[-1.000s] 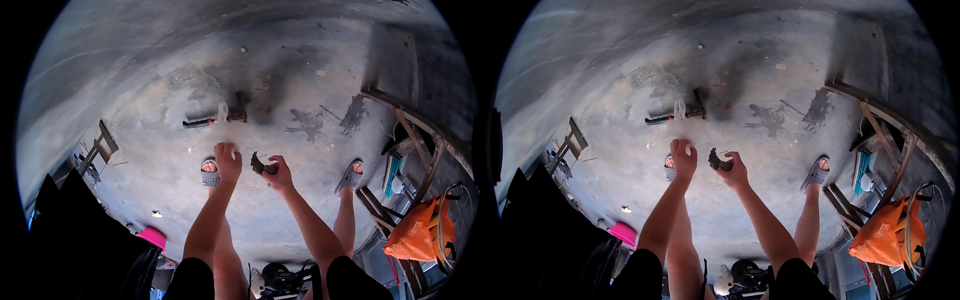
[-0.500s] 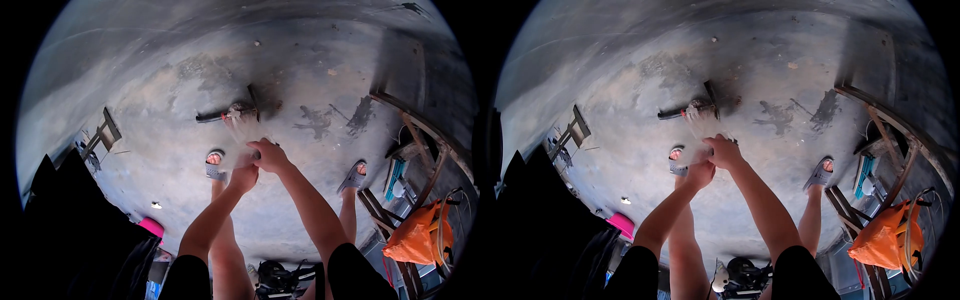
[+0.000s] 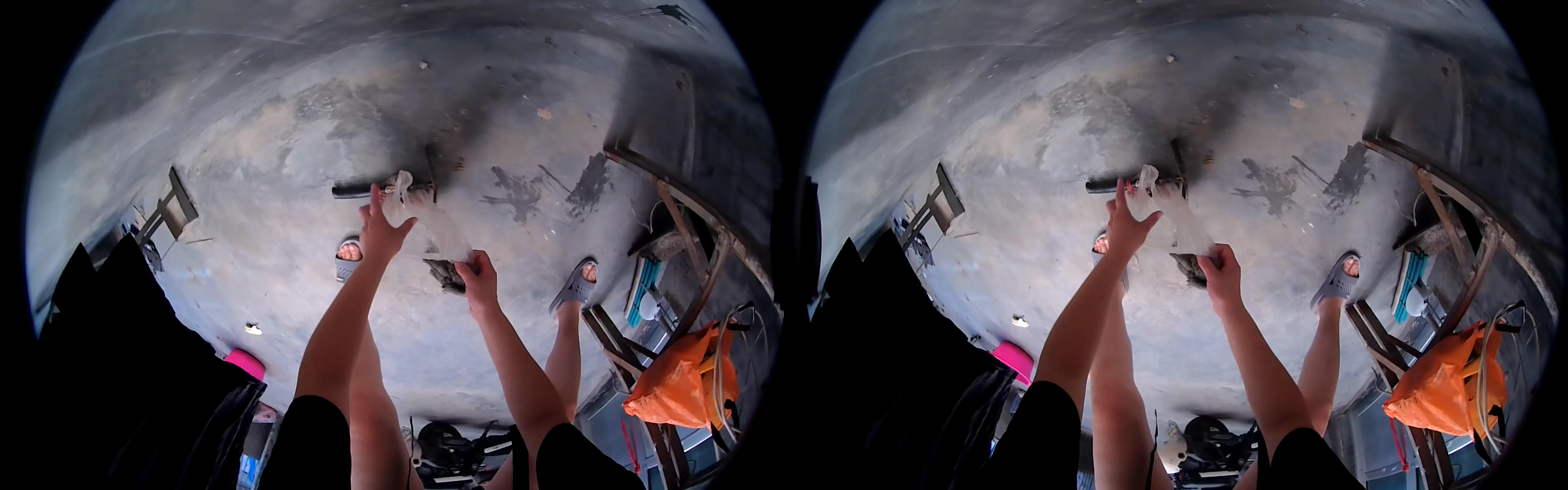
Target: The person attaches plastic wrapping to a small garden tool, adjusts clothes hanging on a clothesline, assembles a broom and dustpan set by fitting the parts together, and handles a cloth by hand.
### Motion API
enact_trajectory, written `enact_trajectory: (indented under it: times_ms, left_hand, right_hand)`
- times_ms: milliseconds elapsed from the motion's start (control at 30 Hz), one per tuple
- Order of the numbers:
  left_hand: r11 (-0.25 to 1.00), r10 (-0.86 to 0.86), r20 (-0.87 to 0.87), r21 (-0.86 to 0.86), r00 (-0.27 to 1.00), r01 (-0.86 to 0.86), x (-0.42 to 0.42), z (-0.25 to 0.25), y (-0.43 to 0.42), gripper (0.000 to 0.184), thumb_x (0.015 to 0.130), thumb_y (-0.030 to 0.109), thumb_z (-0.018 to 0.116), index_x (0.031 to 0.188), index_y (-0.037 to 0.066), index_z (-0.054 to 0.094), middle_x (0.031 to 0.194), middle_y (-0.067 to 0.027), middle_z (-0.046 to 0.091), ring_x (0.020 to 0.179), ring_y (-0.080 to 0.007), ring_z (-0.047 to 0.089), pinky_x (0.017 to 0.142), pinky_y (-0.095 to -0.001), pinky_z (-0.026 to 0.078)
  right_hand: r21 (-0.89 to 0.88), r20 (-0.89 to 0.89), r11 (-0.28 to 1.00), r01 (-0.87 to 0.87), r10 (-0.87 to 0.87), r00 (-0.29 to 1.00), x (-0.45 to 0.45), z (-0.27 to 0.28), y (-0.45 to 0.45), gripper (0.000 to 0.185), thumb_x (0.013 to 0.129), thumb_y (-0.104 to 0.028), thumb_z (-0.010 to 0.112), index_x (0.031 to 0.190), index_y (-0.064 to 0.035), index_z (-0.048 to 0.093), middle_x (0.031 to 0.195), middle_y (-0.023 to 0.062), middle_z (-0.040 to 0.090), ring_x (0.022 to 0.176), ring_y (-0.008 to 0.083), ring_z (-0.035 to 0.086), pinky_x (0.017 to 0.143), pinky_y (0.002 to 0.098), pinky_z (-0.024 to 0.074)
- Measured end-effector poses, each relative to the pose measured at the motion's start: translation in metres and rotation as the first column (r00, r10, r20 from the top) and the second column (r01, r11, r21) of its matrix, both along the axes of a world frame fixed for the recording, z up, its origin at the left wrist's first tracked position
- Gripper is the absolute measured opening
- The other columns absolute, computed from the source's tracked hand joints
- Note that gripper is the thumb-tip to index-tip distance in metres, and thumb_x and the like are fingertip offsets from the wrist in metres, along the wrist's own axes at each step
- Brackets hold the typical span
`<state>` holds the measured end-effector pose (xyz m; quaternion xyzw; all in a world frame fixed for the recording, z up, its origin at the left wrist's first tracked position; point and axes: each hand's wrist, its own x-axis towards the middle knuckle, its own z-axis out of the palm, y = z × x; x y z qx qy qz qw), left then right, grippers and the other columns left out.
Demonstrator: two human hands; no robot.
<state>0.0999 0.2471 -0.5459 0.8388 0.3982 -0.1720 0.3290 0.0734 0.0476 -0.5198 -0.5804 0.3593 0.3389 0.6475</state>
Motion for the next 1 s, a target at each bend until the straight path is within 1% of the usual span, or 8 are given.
enact_trajectory:
  times_ms: [100, 167, 300, 367, 500, 600, 733, 1000]
  left_hand:
    - [0.895, -0.346, -0.017, 0.293, 0.938, 0.336, 0.006, -0.036, -0.002, 0.048, 0.079, 0.022, 0.064, 0.121, 0.009, 0.044, 0.113, -0.0163, 0.051, 0.094, -0.0333, 0.055, 0.082, -0.0426, 0.044]
    - [0.914, -0.332, 0.174, 0.302, 0.927, 0.27, -0.011, -0.08, 0.012, 0.026, 0.08, 0.021, 0.062, 0.1, 0.006, 0.056, 0.103, -0.0165, 0.053, 0.093, -0.0341, 0.054, 0.079, -0.0436, 0.042]
    - [0.986, 0.163, 0.225, -0.08, 0.96, -0.149, -0.014, -0.053, 0.017, 0.02, 0.084, 0.017, 0.056, 0.078, 0.0, 0.049, 0.068, -0.013, 0.053, 0.065, -0.0259, 0.05, 0.06, -0.0364, 0.038]
    - [0.945, 0.298, 0.253, -0.217, 0.92, -0.246, -0.031, -0.046, 0.018, 0.019, 0.087, 0.015, 0.053, 0.074, 0.003, 0.049, 0.063, -0.0012, 0.05, 0.06, -0.0095, 0.044, 0.056, -0.0243, 0.037]
    - [0.882, 0.424, 0.323, -0.358, 0.846, -0.306, -0.038, -0.028, 0.005, 0.021, 0.092, 0.015, 0.047, 0.075, 0.004, 0.051, 0.066, 0.0007, 0.054, 0.06, -0.0071, 0.047, 0.057, -0.0227, 0.039]
    - [0.793, 0.59, 0.379, -0.436, 0.713, -0.424, -0.025, -0.01, 0.001, 0.026, 0.093, 0.02, 0.046, 0.073, 0.005, 0.051, 0.062, -0.0001, 0.052, 0.058, -0.0077, 0.048, 0.056, -0.0231, 0.039]
    - [0.803, 0.596, 0.369, -0.276, 0.713, -0.528, 0.001, 0.034, 0.005, 0.034, 0.093, 0.024, 0.049, 0.065, 0.005, 0.048, 0.058, -0.0008, 0.05, 0.055, -0.0071, 0.045, 0.052, -0.0244, 0.038]
    - [0.877, 0.47, 0.269, -0.246, 0.84, -0.412, -0.005, 0.098, -0.006, 0.023, 0.088, 0.014, 0.055, 0.068, 0.002, 0.051, 0.057, -0.0031, 0.05, 0.051, -0.0113, 0.046, 0.048, -0.0261, 0.037]
  right_hand:
    - [-0.133, -0.05, 0.971, -0.199, 0.193, 0.98, -0.009, -0.011, -0.024, 0.031, 0.077, -0.011, 0.067, 0.104, -0.0047, 0.053, 0.09, 0.0049, 0.056, 0.084, 0.0131, 0.052, 0.075, 0.0277, 0.0433]
    - [-0.578, 0.124, 0.749, -0.324, 0.473, 0.872, -0.012, -0.014, -0.035, 0.043, 0.074, -0.009, 0.067, 0.114, -0.0062, 0.051, 0.098, 0.0114, 0.055, 0.09, 0.024, 0.055, 0.078, 0.0339, 0.0448]
    - [-0.399, -0.354, 0.394, -0.828, 0.767, 0.535, -0.004, -0.027, -0.058, 0.084, 0.07, -0.027, 0.072, 0.138, -0.0119, 0.025, 0.128, 0.0179, 0.043, 0.113, 0.0343, 0.047, 0.093, 0.0416, 0.0394]
    - [-0.369, -0.426, 0.276, -0.887, 0.798, 0.426, 0.001, -0.035, -0.044, 0.111, 0.065, -0.052, 0.071, 0.144, -0.0147, 0.003, 0.146, 0.0187, 0.015, 0.134, 0.0358, 0.016, 0.103, 0.0506, 0.0236]
    - [-0.455, 0.02, 0.547, -0.703, 0.795, 0.606, 0.026, -0.041, 0.003, 0.099, 0.065, -0.052, 0.072, 0.141, -0.0121, 0.022, 0.146, 0.0193, 0.014, 0.135, 0.0345, 0.015, 0.105, 0.0472, 0.0222]
    - [-0.51, 0.475, 0.802, -0.31, 0.564, 0.676, 0.041, -0.038, 0.031, 0.028, 0.073, -0.021, 0.07, 0.092, -0.0025, 0.062, 0.122, 0.017, 0.051, 0.112, 0.0254, 0.049, 0.091, 0.0347, 0.0398]
    - [-0.242, 0.314, 0.953, -0.18, 0.253, 0.915, 0.056, -0.004, 0.027, 0.017, 0.074, -0.013, 0.064, 0.085, -0.0016, 0.058, 0.075, 0.007, 0.061, 0.072, 0.0109, 0.055, 0.068, 0.0255, 0.0435]
    - [-0.23, 0.303, 0.923, -0.309, 0.37, 0.878, 0.044, 0.057, 0.0, 0.024, 0.071, -0.012, 0.07, 0.089, -0.0018, 0.057, 0.085, 0.0085, 0.062, 0.078, 0.0162, 0.058, 0.071, 0.0278, 0.0446]
